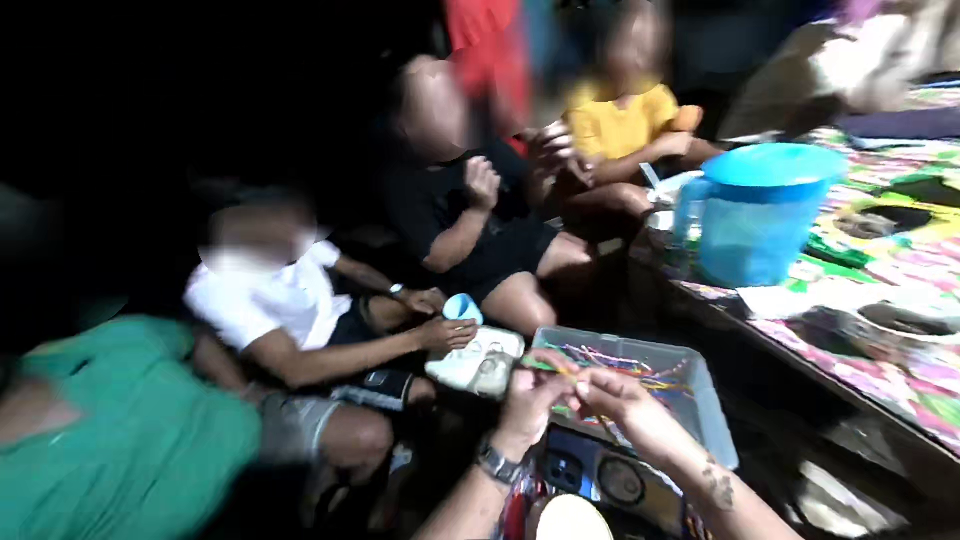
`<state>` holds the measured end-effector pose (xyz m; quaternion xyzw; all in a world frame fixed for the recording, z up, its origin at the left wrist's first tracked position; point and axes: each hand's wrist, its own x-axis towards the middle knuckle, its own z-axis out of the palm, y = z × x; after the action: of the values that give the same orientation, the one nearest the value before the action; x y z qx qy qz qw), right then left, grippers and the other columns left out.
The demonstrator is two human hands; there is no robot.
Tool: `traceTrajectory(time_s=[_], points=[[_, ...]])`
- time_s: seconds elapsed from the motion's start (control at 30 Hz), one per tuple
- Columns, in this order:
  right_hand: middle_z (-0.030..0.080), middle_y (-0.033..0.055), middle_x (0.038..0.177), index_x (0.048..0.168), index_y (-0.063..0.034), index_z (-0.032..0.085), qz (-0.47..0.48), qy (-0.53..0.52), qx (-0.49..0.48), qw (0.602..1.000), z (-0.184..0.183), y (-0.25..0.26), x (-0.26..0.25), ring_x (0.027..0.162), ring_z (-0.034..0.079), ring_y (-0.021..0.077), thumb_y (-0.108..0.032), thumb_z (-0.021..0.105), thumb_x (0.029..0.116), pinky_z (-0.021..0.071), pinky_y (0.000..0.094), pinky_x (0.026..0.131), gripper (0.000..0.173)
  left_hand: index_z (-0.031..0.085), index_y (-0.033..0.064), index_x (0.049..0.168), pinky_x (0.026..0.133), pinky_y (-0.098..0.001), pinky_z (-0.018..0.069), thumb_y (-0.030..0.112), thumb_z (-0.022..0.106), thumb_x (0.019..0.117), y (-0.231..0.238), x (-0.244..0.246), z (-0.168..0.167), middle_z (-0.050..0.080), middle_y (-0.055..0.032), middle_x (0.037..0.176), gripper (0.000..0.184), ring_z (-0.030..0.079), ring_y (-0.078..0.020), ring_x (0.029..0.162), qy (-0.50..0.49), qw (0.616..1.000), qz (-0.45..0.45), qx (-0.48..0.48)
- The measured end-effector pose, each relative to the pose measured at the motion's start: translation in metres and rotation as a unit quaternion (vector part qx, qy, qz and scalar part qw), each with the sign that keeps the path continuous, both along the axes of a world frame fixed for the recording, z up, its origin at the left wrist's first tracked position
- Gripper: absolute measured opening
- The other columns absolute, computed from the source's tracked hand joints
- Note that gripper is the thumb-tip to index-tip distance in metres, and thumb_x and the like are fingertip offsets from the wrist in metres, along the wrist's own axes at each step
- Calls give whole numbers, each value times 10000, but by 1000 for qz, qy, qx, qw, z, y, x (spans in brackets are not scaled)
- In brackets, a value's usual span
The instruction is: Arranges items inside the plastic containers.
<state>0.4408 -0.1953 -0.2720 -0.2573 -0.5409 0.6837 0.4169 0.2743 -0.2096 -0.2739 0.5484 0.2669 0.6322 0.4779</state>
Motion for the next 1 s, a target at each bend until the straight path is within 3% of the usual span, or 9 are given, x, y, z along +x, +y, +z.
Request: traceTrajectory(time_s=[0.07,0.17,0.3,0.43,0.53,0.63,0.7,0.83,1.0], points=[[722,-8,888,1042,-43,706,-14,-31,18,999,-8,2,-2,800,686,79,-82,535,1006,593,274,779,179,653,97,969,676,-234,575,7,704,890,-2,4,-2,696,9,982,131,663,-56,800,48,997,54,-3],[727,-55,876,1008,-74,727,-27,-65,75,995,-15,7,-8,790,678,32,-69,607,955,584,229,767,131,613,21,999,741,-263,581,-44,688,879,-7,3,-11,682,0,921,156,662,-63,812,40,993,114,-9],[718,-89,819,927,-97,714,-32,-61,98,993,-17,5,-22,743,670,-3,-5,654,872,583,192,727,123,571,12,974,753,-231,554,-71,660,877,-15,-6,-16,633,6,899,156,629,-40,804,8,993,120,8],[678,-96,760,889,-120,651,-35,-71,85,993,-19,7,-30,677,640,-6,-5,710,799,567,182,657,158,610,-9,954,746,-203,538,-72,671,870,-18,-14,-20,638,11,888,121,612,-17,795,31,993,112,27],[695,-75,833,998,-87,671,-7,-119,119,986,-21,8,-30,739,651,-7,-83,674,880,564,187,707,118,588,14,937,684,-212,552,-90,655,880,-17,-19,-19,648,10,847,135,625,-29,728,6,994,111,6],[730,-49,937,1052,-59,711,32,-190,185,964,-24,9,-25,824,661,-13,-167,558,997,554,207,779,194,589,28,916,737,-219,552,-96,650,879,-16,-22,-18,637,19,861,143,624,-27,782,-18,989,144,-8],[752,-37,941,994,-64,734,38,-209,192,958,-27,9,-25,851,688,1,-146,565,988,575,230,815,188,588,27,919,755,-224,553,-91,660,878,-15,-24,-22,637,13,878,144,625,-30,808,-15,990,139,-9],[714,-77,776,869,-93,744,5,-196,125,973,-28,5,-29,718,649,-17,-93,663,903,549,200,698,88,578,21,944,770,-214,539,-82,661,876,-16,-25,-28,614,6,918,149,604,-29,838,-11,995,101,-15],[711,-62,790,886,-102,702,9,-139,36,990,-30,8,-26,744,678,41,-28,669,862,589,251,735,85,583,-8,1002,767,-217,549,-79,671,880,-19,-24,-27,636,10,857,167,623,-27,792,4,997,65,-44]])
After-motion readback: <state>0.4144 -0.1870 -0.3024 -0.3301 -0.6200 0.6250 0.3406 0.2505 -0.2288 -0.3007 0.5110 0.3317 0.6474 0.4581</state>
